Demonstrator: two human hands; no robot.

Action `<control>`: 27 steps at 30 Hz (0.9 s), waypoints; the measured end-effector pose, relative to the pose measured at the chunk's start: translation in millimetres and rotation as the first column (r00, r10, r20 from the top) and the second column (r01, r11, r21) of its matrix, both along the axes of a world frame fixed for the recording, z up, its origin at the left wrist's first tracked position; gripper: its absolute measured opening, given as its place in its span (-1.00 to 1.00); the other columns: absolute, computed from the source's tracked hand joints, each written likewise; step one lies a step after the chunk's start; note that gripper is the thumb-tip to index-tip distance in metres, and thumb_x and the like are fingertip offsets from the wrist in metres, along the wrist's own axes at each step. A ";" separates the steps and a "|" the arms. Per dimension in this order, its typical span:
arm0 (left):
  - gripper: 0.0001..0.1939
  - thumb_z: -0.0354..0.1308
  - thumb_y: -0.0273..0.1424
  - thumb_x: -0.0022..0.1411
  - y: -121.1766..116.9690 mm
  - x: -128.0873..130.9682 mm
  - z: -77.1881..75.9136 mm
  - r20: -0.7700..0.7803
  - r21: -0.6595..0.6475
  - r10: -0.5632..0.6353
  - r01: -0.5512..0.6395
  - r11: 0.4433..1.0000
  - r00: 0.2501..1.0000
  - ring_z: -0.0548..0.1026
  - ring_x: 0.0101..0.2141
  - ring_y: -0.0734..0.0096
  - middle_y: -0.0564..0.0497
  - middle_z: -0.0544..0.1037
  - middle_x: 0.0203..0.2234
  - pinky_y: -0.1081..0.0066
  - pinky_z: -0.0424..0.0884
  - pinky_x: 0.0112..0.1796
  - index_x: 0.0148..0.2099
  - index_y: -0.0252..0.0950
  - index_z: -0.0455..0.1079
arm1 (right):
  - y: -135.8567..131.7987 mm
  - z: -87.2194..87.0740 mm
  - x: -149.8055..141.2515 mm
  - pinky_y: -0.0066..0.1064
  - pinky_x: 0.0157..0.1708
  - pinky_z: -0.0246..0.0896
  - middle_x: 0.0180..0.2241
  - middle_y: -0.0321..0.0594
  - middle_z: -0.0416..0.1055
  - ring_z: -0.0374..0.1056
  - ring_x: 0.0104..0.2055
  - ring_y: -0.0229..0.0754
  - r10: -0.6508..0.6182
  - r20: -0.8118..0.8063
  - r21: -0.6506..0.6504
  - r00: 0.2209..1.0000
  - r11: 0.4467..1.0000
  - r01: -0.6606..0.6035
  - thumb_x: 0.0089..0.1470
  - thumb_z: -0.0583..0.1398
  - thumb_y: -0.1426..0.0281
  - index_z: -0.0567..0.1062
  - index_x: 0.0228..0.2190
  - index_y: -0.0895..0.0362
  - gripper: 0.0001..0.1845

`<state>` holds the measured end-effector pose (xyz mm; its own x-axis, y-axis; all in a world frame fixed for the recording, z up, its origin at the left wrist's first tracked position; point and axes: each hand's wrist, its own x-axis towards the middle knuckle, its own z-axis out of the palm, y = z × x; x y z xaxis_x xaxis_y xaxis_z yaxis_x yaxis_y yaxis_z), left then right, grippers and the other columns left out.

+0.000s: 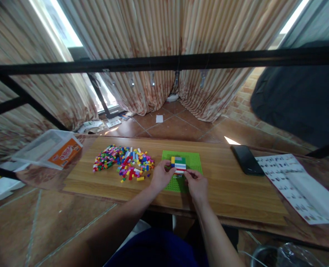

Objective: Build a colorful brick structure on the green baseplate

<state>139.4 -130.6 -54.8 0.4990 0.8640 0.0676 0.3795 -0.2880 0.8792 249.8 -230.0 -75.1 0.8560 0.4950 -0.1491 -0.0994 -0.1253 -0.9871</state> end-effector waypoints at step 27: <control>-0.76 0.07 -0.51 0.23 -34.7 -124.4 -5.6 -0.033 0.196 -0.090 0.094 0.976 0.995 0.50 -0.21 0.34 -0.07 0.49 -0.15 0.34 0.48 -0.15 -0.05 -0.23 0.38 | -36.6 3.4 -43.9 -0.21 -0.11 0.31 -0.19 -0.05 0.55 0.45 -0.17 -0.05 0.319 0.706 -0.234 0.632 0.948 -0.217 0.20 0.06 0.03 0.56 -0.26 0.09 -0.55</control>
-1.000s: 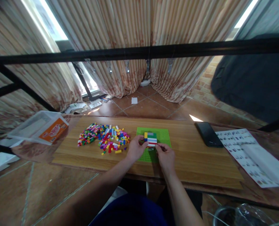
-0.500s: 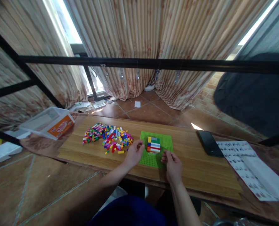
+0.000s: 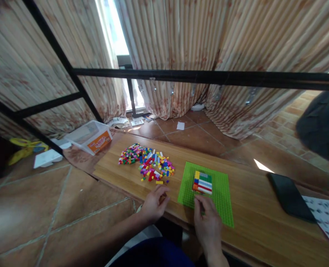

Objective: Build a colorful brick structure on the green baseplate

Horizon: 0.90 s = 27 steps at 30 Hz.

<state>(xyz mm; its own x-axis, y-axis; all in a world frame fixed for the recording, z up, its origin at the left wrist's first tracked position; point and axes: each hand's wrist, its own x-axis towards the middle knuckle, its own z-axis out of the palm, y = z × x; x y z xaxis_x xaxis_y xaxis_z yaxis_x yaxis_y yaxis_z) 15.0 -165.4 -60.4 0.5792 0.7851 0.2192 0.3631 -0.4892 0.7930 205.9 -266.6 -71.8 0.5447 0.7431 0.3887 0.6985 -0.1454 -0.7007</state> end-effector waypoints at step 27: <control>-0.80 0.20 -0.40 0.22 143.5 -32.5 20.4 -0.300 0.307 0.470 -0.383 0.871 0.830 0.45 -0.08 0.14 -0.13 0.50 -0.20 0.15 0.39 0.01 -0.09 -0.30 0.47 | 0.7 -43.4 -1.7 -0.19 -0.17 0.31 -0.22 -0.07 0.52 0.45 -0.20 -0.01 0.059 0.088 -0.102 0.994 0.993 -0.050 0.14 0.04 -0.14 0.58 -0.33 0.05 -0.43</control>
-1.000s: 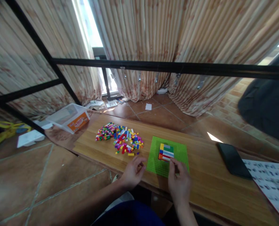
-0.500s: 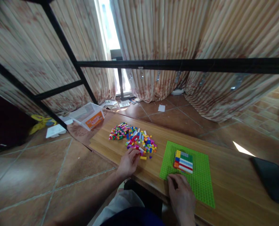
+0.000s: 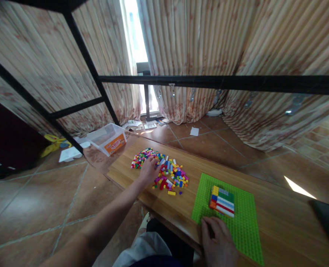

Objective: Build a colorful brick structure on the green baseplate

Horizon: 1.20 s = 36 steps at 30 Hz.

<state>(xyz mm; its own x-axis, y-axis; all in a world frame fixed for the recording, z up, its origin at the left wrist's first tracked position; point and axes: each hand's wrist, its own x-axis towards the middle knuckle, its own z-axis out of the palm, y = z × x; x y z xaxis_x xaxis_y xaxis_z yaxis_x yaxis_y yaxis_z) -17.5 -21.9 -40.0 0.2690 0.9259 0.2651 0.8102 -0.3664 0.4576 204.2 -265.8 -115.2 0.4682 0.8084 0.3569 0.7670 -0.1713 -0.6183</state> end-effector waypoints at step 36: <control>-0.83 0.05 -0.53 0.26 -109.4 127.3 9.8 0.384 -0.303 -0.344 0.469 0.830 0.857 0.55 -0.24 0.35 -0.02 0.61 -0.28 0.39 0.44 -0.14 -0.16 -0.29 0.45 | 5.1 16.2 -19.0 -0.32 -0.22 0.30 -0.25 -0.15 0.46 0.40 -0.21 -0.14 0.027 0.085 0.056 0.996 0.998 -0.032 0.25 0.11 0.31 0.51 -0.30 0.08 -0.81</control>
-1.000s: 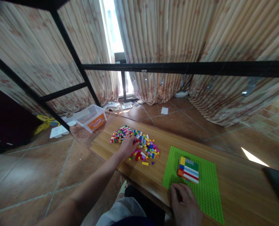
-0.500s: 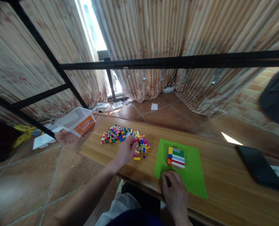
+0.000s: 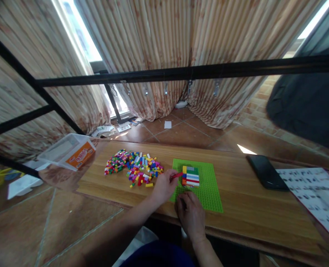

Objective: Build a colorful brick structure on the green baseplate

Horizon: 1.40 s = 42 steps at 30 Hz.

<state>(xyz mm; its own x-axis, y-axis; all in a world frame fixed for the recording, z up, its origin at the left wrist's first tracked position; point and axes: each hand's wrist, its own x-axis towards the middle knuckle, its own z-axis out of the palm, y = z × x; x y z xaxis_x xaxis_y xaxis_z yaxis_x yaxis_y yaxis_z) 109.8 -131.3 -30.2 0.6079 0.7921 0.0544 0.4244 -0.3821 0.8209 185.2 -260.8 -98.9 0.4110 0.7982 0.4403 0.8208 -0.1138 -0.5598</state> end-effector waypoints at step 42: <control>-0.65 0.09 -0.51 0.20 -1.7 15.5 -3.5 -0.080 -0.104 -0.160 0.151 0.983 0.984 0.57 -0.38 0.35 -0.02 0.63 -0.38 0.36 0.50 -0.21 0.05 -0.33 0.41 | 0.7 11.7 -4.7 -0.32 -0.24 0.28 -0.26 -0.13 0.45 0.37 -0.25 -0.15 -0.018 0.005 -0.026 1.000 0.999 0.018 0.25 0.08 0.35 0.52 -0.31 0.11 -0.78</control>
